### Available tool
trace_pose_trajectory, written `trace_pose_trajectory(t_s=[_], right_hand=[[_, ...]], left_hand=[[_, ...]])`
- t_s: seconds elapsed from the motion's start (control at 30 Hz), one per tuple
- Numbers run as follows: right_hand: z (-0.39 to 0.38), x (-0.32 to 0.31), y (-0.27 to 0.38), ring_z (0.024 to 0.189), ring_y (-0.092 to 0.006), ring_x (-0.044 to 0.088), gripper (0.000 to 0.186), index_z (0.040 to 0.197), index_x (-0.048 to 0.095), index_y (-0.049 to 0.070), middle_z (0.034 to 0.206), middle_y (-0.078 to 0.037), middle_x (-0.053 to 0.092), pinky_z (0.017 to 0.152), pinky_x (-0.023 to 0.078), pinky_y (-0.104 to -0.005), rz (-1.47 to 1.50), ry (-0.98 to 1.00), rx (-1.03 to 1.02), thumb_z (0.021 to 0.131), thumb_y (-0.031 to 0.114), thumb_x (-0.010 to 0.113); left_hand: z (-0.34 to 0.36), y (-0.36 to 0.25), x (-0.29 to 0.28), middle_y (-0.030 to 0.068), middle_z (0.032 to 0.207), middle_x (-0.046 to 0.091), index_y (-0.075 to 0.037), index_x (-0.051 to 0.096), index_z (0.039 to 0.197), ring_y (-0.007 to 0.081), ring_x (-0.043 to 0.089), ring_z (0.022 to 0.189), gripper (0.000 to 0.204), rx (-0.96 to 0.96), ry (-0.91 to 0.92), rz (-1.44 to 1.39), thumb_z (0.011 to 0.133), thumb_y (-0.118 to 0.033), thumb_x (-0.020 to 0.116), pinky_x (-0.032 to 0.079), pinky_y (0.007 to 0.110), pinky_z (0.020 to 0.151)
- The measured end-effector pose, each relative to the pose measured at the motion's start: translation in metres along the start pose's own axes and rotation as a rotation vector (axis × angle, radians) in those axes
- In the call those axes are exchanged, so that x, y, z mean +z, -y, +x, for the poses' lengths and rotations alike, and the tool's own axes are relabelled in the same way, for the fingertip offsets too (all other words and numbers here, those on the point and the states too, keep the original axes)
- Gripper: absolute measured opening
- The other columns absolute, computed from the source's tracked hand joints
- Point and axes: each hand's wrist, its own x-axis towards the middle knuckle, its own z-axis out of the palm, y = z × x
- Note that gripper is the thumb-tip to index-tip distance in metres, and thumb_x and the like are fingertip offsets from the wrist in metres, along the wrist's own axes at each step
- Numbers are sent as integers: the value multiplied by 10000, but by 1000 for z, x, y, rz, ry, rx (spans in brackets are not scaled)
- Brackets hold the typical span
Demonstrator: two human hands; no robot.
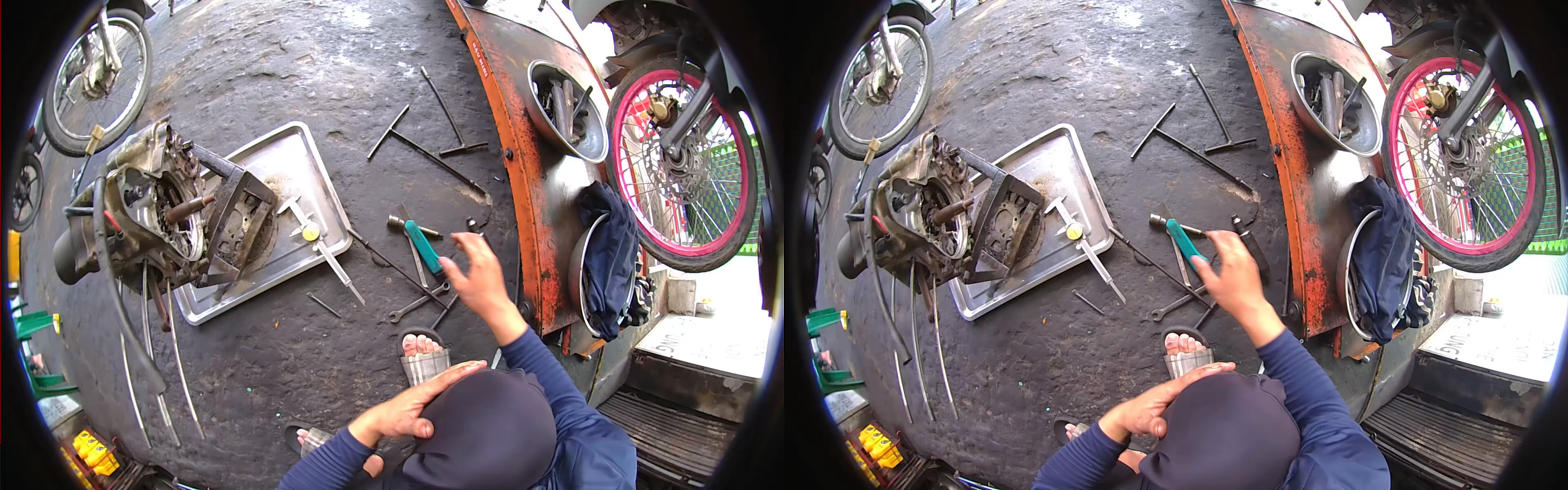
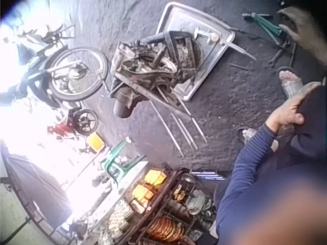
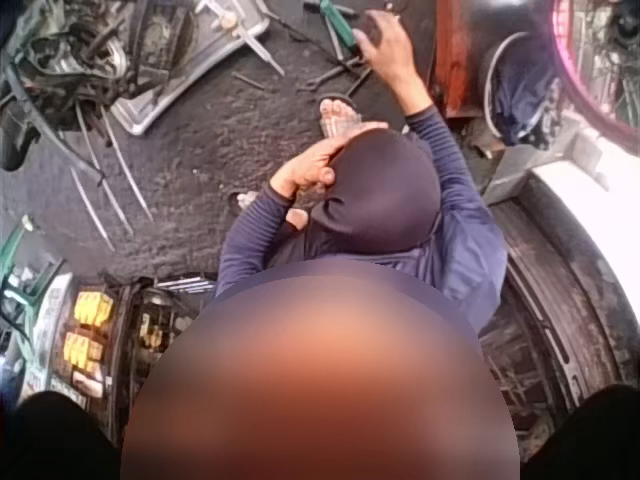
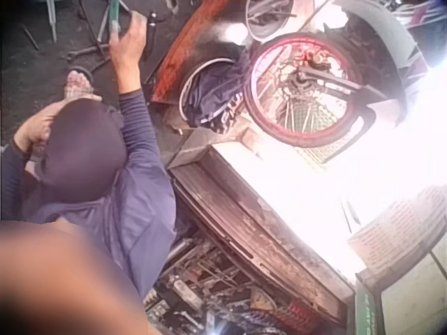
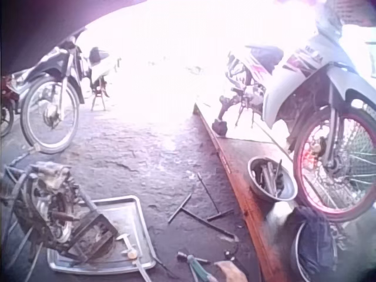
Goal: Cleaning and measuring components of a disassembled motorcycle engine block.
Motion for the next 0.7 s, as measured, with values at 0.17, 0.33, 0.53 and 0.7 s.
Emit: trace_pose_trajectory(t_s=[0.17, 0.33, 0.53, 0.7], right_hand=[[5, 23, -31, 964, -340, 674, 451, 1176, 626, 13, 1074, -158, 660, 857, 541, -441, -232, 81, 46, 869, 315, 760], [34, 69, -38, 959, -313, 694, 450, 1214, 614, -2, 1087, -160, 686, 861, 560, -400, -90, 403, 216, 871, 247, 765], [5, 19, 14, 1075, -162, 675, 430, 1367, 563, -28, 1201, -89, 681, 928, 570, -328, 1433, 713, 574, 981, 135, 661], [-11, -16, 18, 1093, -163, 669, 473, 1390, 543, -34, 1241, -101, 666, 969, 564, -347, 1448, 669, 605, 976, 150, 675]], left_hand=[[5, -10, -46, 104, 1254, 697, -26, 695, 1196, 252, 613, 1236, 393, -94, 129, 393, 877, -238, 783, 419, 418, 1109], [20, 20, -82, 25, 970, 704, 2, 684, 1118, 102, 654, 907, 188, -139, -635, 508, 945, -72, 677, 533, 283, 838], [67, -12, -106, 65, 1036, 681, -13, 682, 1218, 154, 674, 883, 313, 287, -876, 692, 908, -42, 715, 562, 298, 803], [84, -22, -88, 95, 1058, 662, 0, 678, 1230, 163, 663, 898, 368, 276, -712, 784, 869, -19, 746, 567, 306, 794]])
